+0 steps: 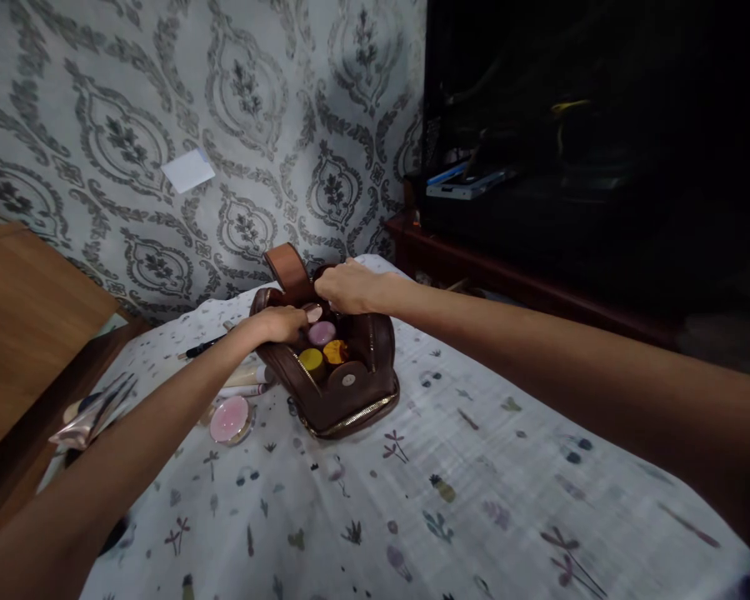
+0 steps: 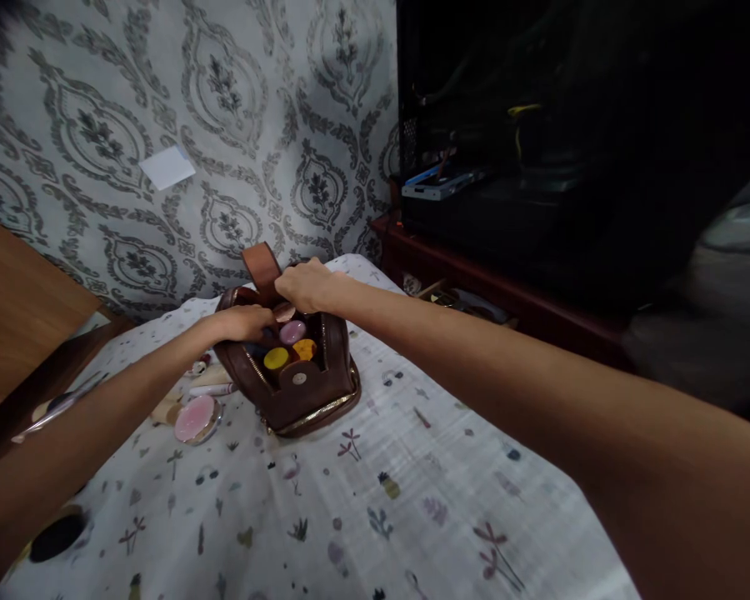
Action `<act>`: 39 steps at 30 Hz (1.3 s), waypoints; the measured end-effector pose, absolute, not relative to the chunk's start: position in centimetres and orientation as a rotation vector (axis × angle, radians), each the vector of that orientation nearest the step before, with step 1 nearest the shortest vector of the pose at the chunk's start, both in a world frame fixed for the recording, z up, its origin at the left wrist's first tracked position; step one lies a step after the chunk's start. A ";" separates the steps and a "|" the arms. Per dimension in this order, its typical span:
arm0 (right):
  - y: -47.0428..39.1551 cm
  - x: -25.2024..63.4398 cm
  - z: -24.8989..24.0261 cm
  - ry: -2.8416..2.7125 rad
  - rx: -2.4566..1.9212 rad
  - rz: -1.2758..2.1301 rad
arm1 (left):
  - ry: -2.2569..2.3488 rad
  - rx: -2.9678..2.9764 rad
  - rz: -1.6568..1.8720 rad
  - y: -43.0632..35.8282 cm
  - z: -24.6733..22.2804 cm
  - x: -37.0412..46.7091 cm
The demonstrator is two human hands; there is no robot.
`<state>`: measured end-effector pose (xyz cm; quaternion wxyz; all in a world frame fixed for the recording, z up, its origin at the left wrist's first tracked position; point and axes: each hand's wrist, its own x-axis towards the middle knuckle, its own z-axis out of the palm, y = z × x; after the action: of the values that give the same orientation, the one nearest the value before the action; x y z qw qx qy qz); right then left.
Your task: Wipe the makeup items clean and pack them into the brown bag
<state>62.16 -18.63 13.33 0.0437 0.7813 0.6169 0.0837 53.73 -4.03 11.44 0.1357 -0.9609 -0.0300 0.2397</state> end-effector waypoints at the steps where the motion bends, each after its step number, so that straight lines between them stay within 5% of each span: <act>1: -18.6 62.1 13.4 1.868 2.373 0.258 | -0.077 -2.797 0.689 -4.0 11.3 53.8; 13: -18.6 61.2 14.1 1.804 2.322 0.182 | -0.005 -2.937 0.602 -2.4 9.9 53.4; 19: -18.2 59.3 13.7 1.912 2.212 0.504 | 0.009 -2.985 0.519 -2.2 9.6 53.2; 26: -17.1 58.2 11.8 2.049 1.899 -0.023 | -0.026 -2.993 0.512 -2.0 9.5 52.9; 39: -15.6 58.9 8.4 2.060 1.900 0.086 | -0.087 -3.052 0.506 -2.5 9.7 53.3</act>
<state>58.88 -15.60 8.35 0.1680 0.6681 0.7243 0.0303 53.34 -2.47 9.72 0.0235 -0.9859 -0.0282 0.1633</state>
